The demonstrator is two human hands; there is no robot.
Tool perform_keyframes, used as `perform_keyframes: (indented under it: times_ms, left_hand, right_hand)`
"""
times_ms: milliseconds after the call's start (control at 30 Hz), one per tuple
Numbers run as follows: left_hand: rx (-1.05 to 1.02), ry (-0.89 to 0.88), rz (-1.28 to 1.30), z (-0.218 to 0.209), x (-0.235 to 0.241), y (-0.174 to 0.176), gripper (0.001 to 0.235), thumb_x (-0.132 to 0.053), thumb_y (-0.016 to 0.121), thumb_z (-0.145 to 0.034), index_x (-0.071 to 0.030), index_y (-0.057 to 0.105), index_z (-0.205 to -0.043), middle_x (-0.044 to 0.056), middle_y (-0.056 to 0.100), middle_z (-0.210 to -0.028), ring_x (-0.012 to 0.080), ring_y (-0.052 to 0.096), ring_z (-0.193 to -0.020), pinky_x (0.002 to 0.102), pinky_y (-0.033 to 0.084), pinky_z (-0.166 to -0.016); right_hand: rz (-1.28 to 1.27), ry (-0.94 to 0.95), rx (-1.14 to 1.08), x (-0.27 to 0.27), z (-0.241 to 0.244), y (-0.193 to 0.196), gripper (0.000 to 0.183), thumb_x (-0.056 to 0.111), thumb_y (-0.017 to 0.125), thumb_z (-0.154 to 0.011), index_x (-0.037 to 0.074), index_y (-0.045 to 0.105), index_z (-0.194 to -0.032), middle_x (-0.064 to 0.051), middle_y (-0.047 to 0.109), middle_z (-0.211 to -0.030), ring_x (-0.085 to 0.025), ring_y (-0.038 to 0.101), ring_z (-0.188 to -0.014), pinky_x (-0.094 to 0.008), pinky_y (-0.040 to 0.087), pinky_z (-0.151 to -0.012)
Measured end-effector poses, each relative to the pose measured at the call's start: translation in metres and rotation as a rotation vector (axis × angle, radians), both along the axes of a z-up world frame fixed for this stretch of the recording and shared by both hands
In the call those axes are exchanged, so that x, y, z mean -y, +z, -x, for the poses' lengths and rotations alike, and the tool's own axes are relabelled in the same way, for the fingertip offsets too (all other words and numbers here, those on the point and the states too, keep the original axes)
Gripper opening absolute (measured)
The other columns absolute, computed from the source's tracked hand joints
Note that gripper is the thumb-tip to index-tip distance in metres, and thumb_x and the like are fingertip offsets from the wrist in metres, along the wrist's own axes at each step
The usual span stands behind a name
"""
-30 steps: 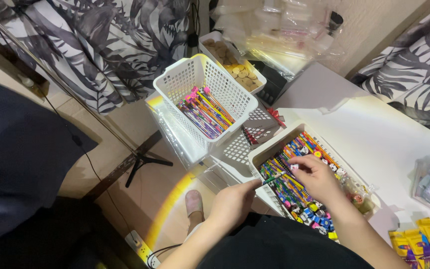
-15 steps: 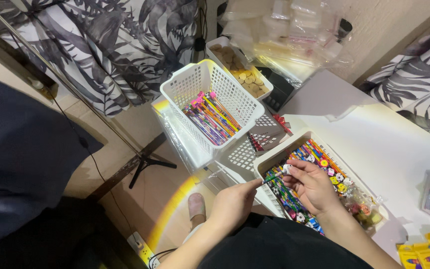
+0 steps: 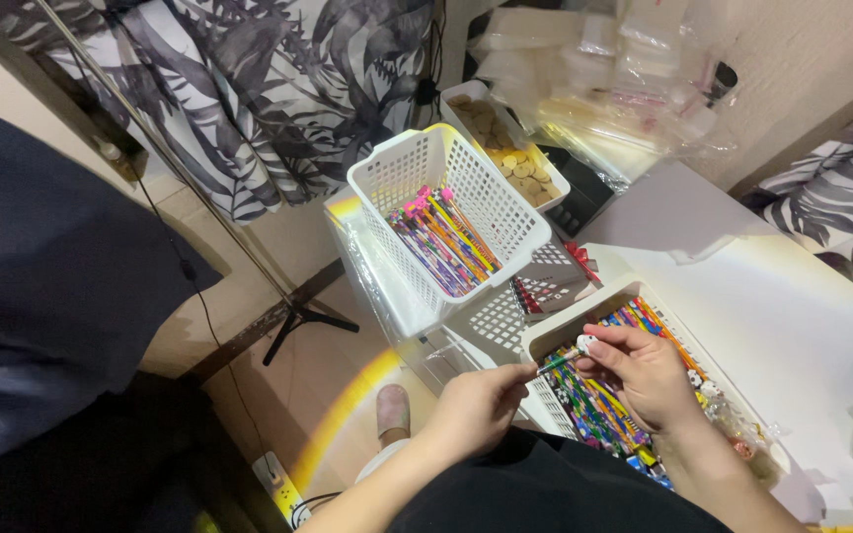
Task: The person picks up colorful pens from a white plastic basket and places them into a white drawer organizer. They handle the pens one by one, arranging them neatly in the drawer compartments.
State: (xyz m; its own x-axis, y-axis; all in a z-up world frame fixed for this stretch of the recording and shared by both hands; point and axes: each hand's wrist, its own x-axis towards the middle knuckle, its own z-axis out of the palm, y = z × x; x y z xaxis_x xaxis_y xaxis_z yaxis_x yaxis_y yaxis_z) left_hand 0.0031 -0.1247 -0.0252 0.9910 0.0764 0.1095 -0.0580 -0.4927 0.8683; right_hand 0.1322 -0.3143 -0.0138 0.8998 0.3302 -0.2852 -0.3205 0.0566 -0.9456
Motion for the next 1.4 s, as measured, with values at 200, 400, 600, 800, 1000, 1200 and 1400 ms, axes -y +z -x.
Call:
perform_keyframes:
  times_ms: [200, 400, 600, 800, 1000, 1200, 1400]
  left_hand:
    - [-0.201, -0.066, 0.395, -0.001, -0.005, 0.014, 0.013, -0.024, 0.054, -0.090, -0.016, 0.057, -0.099, -0.001, 0.068, -0.076, 0.0074, 0.064, -0.069, 0.022, 0.048, -0.070]
    - [-0.082, -0.221, 0.750, -0.031, -0.010, 0.042, 0.017, -0.026, 0.045, -0.097, -0.012, 0.054, -0.095, 0.001, 0.064, -0.075, 0.0079, 0.047, -0.051, 0.019, 0.039, -0.047]
    - [-0.174, 0.295, 0.802, -0.109, -0.083, 0.109, 0.019, -0.014, 0.039, -0.091, 0.001, 0.048, -0.100, 0.012, 0.050, -0.134, 0.0191, 0.061, -0.104, 0.027, 0.055, -0.067]
    - [-0.334, 0.434, 0.150, -0.194, -0.143, 0.074, 0.073, -0.005, 0.040, -0.085, -0.015, 0.008, -0.149, 0.014, 0.065, -0.094, 0.0244, 0.062, -0.067, 0.038, 0.051, -0.057]
    - [-0.406, 0.494, -0.119, -0.285, -0.165, -0.059, 0.030, -0.011, 0.043, -0.081, -0.004, 0.061, -0.104, 0.017, 0.063, -0.104, 0.0345, 0.060, -0.097, 0.042, 0.049, -0.084]
    - [-0.673, 0.293, -0.451, -0.310, -0.152, -0.089, 0.030, -0.006, 0.075, -0.057, -0.004, 0.071, -0.087, 0.011, 0.070, -0.086, 0.0220, 0.068, -0.086, 0.035, 0.055, -0.068]
    - [-0.974, 0.274, 0.537, -0.278, -0.144, -0.036, 0.050, -0.027, 0.051, -0.085, 0.014, 0.053, -0.114, 0.027, 0.061, -0.111, 0.0342, 0.062, -0.101, 0.039, 0.052, -0.088]
  right_hand:
    - [0.250, 0.088, 0.269, -0.019, 0.014, 0.038, 0.028, -0.004, 0.067, -0.075, -0.007, 0.068, -0.103, -0.017, 0.065, -0.079, -0.023, 0.065, -0.065, -0.032, 0.058, -0.068]
    - [-0.424, 0.314, 0.329, -0.034, 0.029, 0.064, 0.069, 0.008, 0.057, -0.084, 0.001, 0.025, -0.144, -0.028, 0.058, -0.113, -0.033, 0.065, -0.093, -0.038, 0.053, -0.082]
    - [-0.139, -0.003, 0.182, -0.017, 0.021, 0.041, 0.065, 0.006, 0.045, -0.084, 0.005, 0.030, -0.147, -0.032, 0.057, -0.106, -0.036, 0.058, -0.082, -0.041, 0.047, -0.072]
    - [0.019, -0.141, 0.050, -0.012, 0.031, 0.031, 0.044, 0.002, 0.047, -0.087, -0.010, 0.048, -0.130, -0.029, 0.061, -0.101, -0.037, 0.058, -0.082, -0.043, 0.046, -0.078]
    - [0.141, -0.160, 0.045, 0.002, 0.034, 0.013, 0.037, -0.001, 0.048, -0.087, -0.012, 0.054, -0.122, -0.031, 0.065, -0.101, -0.036, 0.062, -0.080, -0.044, 0.050, -0.074]
    - [0.287, -0.209, -0.012, 0.012, 0.046, 0.027, 0.035, -0.007, 0.047, -0.087, -0.011, 0.058, -0.120, -0.026, 0.068, -0.102, -0.034, 0.065, -0.084, -0.040, 0.053, -0.079]
    - [0.465, -0.088, 0.020, 0.034, 0.052, 0.008, 0.040, 0.002, 0.059, -0.080, 0.001, 0.062, -0.121, -0.013, 0.073, -0.104, -0.021, 0.071, -0.093, -0.029, 0.054, -0.087]
